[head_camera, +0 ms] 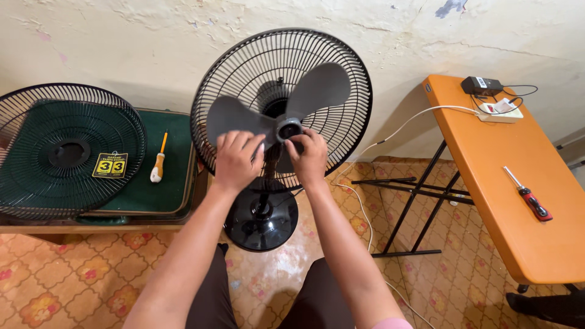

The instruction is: The person assembles a standing fan by attaching the front grille to the fan blades and securing it with a central cap. The person then picks up the rear grille and positions it to attach to the fan.

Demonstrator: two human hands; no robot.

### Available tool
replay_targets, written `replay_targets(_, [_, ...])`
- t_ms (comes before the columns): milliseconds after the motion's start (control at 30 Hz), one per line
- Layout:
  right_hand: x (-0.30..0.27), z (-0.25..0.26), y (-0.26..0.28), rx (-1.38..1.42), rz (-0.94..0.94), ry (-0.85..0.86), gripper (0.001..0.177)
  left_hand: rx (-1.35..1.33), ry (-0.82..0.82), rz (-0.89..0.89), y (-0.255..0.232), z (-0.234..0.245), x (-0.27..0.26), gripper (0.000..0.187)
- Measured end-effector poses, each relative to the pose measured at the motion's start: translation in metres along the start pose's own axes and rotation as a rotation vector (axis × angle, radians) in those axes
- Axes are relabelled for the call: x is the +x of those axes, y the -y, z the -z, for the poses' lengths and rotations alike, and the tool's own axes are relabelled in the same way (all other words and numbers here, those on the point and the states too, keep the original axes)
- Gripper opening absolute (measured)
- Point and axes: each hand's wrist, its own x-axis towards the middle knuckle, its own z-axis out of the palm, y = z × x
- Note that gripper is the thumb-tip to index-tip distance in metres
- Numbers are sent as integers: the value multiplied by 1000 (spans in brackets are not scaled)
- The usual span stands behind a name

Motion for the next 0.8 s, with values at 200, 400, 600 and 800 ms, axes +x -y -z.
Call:
replay_targets(200, [-4,-8,-28,-7,-13,12,21,-119,-20,120,-8,-11,-14,10])
replay_targets(400, [2,-5,-24,98,-65,-5,19,-150,327,506,-25,-41,-23,31])
replay_targets(600, [8,4,-15,179,-155,25,16,-827,168,710,-1,-92,-40,47])
replay_targets(800, [10,6,-12,223,-200,121,15,-1146,-19,651,10,-107,-33,41])
